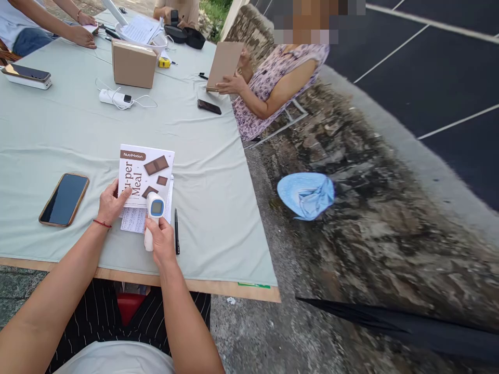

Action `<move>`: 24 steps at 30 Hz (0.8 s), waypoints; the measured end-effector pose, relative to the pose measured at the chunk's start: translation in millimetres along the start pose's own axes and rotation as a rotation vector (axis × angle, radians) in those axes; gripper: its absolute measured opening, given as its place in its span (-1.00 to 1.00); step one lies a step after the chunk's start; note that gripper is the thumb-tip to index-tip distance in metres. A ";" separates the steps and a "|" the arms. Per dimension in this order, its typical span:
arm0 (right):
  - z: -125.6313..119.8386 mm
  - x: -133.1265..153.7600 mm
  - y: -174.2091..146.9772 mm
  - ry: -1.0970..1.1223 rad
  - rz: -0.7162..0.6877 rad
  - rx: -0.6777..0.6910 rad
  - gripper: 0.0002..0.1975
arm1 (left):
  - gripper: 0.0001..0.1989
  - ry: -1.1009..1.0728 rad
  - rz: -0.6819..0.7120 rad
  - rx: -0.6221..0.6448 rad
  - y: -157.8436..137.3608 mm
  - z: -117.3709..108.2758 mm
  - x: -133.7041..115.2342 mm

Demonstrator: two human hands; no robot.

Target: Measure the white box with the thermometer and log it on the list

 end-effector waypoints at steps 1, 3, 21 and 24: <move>0.9 -0.2 2.2 0.006 -0.004 -0.004 -0.69 | -0.49 0.012 -0.001 0.000 -0.1 -0.4 -0.7; 2.6 0.8 4.9 0.021 -0.002 -0.006 -0.67 | -0.47 0.033 -0.007 0.001 -0.3 -1.2 -2.3; 7.8 1.7 4.5 0.114 0.071 -0.009 -0.64 | -0.46 0.043 -0.019 0.016 -0.2 -2.3 -4.3; 8.1 3.1 4.4 0.100 0.071 -0.005 -0.65 | -0.47 0.036 -0.021 0.023 -0.4 -2.4 -4.6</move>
Point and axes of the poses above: each hand's wrist, its own y-axis towards the middle knuckle, its own z-axis out of the palm, x = y × z, the point moved 2 cm from there along y, towards the middle knuckle, and after that the axes turned 8 degrees about y, right-handed, at the moved point
